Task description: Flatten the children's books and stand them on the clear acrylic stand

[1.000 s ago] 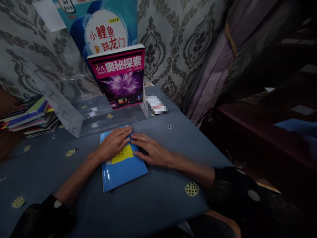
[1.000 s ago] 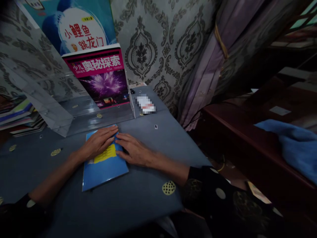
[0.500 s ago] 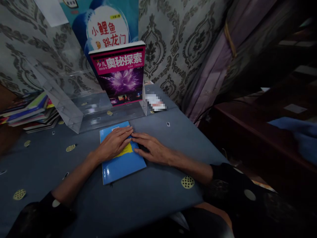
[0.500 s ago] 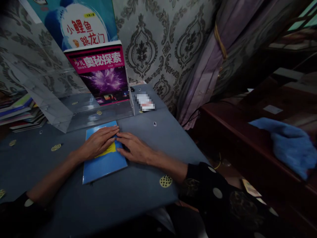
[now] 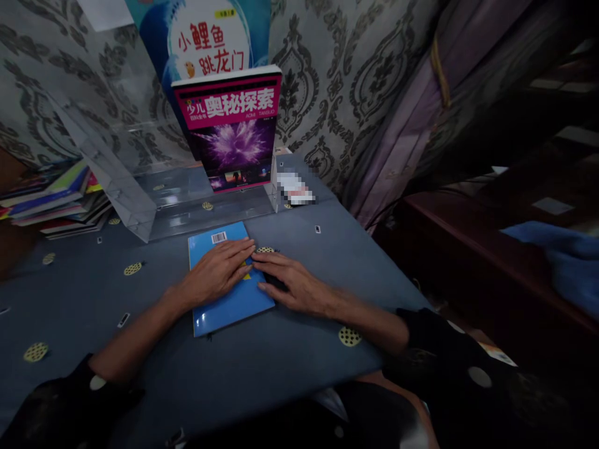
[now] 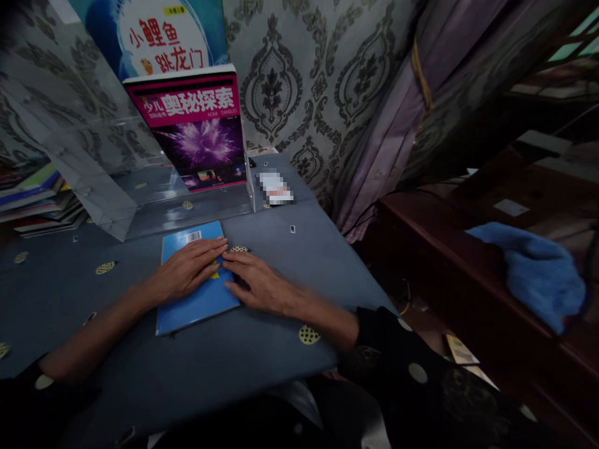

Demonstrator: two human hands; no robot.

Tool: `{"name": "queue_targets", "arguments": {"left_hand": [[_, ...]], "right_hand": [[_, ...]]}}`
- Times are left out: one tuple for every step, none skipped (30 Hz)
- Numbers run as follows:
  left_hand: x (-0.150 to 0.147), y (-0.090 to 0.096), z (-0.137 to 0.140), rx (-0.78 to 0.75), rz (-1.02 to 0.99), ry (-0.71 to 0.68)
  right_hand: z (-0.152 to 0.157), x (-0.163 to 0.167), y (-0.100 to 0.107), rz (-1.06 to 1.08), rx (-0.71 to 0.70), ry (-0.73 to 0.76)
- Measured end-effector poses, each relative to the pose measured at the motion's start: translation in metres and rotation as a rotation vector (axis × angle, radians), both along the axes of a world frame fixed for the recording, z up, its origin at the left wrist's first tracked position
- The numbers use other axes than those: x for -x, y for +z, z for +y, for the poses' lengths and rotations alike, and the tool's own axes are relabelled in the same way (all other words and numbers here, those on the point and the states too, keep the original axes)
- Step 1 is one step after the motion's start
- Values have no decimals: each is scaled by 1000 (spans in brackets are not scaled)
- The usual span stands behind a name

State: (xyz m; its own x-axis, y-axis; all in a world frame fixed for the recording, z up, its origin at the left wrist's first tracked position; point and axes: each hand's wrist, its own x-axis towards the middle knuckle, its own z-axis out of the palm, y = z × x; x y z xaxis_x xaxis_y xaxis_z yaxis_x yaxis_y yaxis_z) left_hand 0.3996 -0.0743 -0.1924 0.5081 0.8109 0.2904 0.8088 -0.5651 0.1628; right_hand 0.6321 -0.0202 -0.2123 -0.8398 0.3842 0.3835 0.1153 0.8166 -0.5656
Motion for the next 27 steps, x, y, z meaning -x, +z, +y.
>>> {"name": "queue_targets", "arguments": {"left_hand": [[-1,1,-2,-1,10,-3],[-2,1,-3,-1,20,-6],[-3,2,-5,-1,26,-7],[-4,3,-7,1,30,-8],[-5,4,-9,6,32,-9],[-6,5,-10,14,34,-12],[-7,6,-12,23,38,-16],[-8,7,-14,34,43,-19],[-9,8,-16,44,48,-22],[-10,8,-18,52,52,-23],[-11,8,-20,56,55,-24],[-13,8,-23,59,56,-25],[-14,8,-26,61,55,-26],[-16,7,-29,62,53,-27],[-18,7,-32,63,51,-27],[-20,7,-35,64,51,-25],[-22,7,-38,66,52,-25],[-23,7,-41,69,55,-25],[-25,7,-45,73,59,-27],[-27,7,-48,76,62,-30],[-29,7,-51,79,64,-34],[-30,8,-55,79,66,-38],[-32,8,-58,78,68,-42],[-33,8,-61,74,68,-43],[-35,8,-65,70,68,-44],[-37,8,-68,64,68,-45],[-39,8,-72,59,71,-46]], "right_hand": [[-1,-1,0,2,1,2],[-2,-2,0,4,3,3],[-4,-3,0,7,5,6],[-5,-4,1,13,7,9],[-7,-5,1,16,9,10],[-8,-6,2,21,10,11],[-10,-7,3,26,10,11],[-12,-8,4,28,9,9],[-15,-9,5,27,8,7],[-17,-11,6,25,8,5],[-20,-13,7,25,8,5],[-23,-15,8,24,10,6],[-26,-17,9,20,13,7],[-29,-19,9,16,14,7],[-31,-22,9,12,15,8],[-34,-24,10,8,14,9],[-37,-27,10,4,14,10],[-39,-29,10,1,13,11],[-42,-32,10,-1,14,13],[-45,-34,10,-3,13,16],[-47,-37,10,-8,14,16],[-50,-39,10,-13,16,14],[-53,-42,11,-19,18,11],[-56,-44,11,-27,20,8],[-59,-46,12,-36,22,3],[-62,-49,13,-44,23,-2],[-64,-51,13,-52,23,-7]]}}
